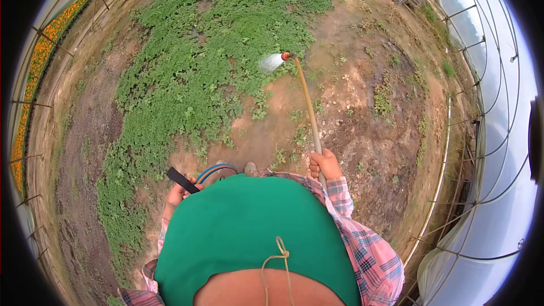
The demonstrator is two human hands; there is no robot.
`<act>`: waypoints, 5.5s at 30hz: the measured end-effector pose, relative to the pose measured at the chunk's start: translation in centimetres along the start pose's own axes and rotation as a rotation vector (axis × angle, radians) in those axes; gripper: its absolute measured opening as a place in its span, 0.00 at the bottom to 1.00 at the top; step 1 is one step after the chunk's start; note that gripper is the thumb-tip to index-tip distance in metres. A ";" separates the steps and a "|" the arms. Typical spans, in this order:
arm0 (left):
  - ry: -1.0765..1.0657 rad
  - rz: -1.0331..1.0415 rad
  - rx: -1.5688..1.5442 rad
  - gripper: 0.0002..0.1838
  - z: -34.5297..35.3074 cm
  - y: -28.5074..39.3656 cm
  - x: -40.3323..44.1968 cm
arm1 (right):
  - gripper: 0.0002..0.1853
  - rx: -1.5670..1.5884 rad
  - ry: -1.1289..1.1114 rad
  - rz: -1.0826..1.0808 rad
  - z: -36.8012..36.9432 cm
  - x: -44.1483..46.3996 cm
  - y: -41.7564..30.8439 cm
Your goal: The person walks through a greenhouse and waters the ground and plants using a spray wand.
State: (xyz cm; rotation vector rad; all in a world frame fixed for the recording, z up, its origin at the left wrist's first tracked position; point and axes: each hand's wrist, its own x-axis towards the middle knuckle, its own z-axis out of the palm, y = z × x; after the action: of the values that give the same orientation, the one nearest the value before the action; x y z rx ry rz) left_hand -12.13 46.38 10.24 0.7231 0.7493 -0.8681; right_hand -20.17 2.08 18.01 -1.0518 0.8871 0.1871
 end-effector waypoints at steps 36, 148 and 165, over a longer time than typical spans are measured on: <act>-0.247 -0.306 -0.364 0.08 -24.6 3.5 -19.5 | 0.12 -0.322 0.139 -0.020 18.4 -18.1 26.5; -0.024 0.359 -0.584 0.10 -20.6 -7.2 -19.9 | 0.04 0.144 -0.868 0.496 32.5 0.5 10.1; -0.106 0.347 -0.575 0.11 -22.1 -8.4 -21.0 | 0.03 0.243 -0.801 0.115 29.2 -0.1 3.8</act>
State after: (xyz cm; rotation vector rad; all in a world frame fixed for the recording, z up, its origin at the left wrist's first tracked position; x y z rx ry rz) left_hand -34.56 68.48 13.38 0.2752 0.7060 -0.3412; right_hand -6.35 27.89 21.26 -0.6085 0.2293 0.5390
